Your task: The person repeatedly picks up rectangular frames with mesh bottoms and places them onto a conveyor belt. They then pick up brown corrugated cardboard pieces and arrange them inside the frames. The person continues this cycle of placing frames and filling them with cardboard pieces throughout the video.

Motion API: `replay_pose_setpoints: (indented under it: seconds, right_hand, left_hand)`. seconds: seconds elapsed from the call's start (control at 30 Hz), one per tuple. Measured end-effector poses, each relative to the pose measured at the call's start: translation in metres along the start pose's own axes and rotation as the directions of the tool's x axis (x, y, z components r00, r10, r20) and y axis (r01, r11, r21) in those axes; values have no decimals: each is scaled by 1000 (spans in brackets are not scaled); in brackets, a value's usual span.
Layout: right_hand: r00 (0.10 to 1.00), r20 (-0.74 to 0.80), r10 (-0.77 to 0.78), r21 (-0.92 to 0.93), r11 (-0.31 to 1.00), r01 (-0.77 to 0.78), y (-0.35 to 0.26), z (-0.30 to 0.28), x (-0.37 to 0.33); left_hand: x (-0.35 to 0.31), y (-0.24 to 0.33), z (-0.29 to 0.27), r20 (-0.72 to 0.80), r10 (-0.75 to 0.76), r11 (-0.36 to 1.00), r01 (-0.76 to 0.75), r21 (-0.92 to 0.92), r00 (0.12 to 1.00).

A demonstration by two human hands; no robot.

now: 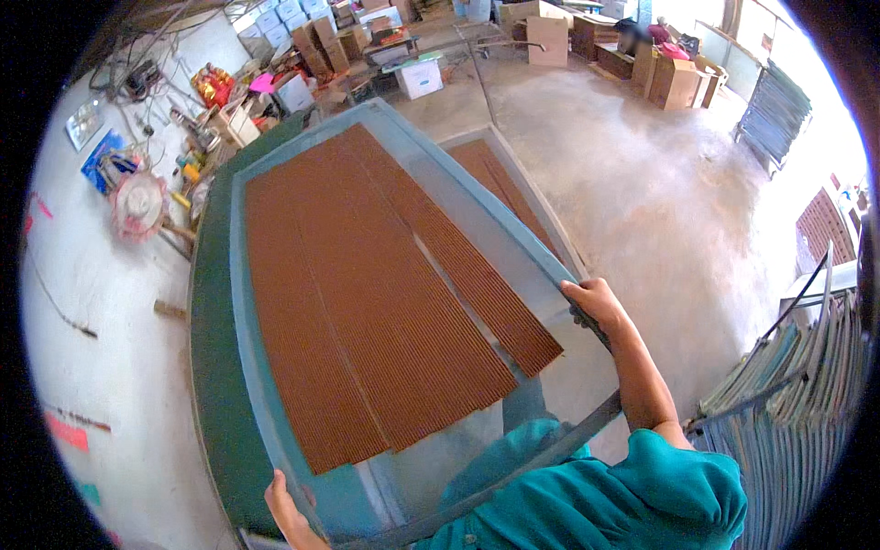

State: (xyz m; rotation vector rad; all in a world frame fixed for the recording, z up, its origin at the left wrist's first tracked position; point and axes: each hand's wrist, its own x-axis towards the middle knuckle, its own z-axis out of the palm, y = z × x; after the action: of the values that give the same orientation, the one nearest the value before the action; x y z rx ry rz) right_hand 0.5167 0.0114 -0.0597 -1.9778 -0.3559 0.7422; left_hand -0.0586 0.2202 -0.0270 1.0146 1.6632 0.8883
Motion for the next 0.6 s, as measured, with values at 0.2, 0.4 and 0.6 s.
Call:
replay_pose_setpoints:
  seconds: [0.2, 0.4, 0.6]
  right_hand:
    - [978, -175, 115, 30, 993, -111, -19, -75, 174]
    - [935, -246, 256, 47, 966, -253, -43, -131, 348]
    - [911, -262, 318, -57, 937, -344, -20, -146, 472]
  left_hand:
    - [87, 61, 227, 102, 115, 969, -135, 208, 988]
    - [148, 92, 413, 226, 6, 980, -50, 191, 974]
    - [180, 103, 556, 227, -238, 932, 156, 327, 944]
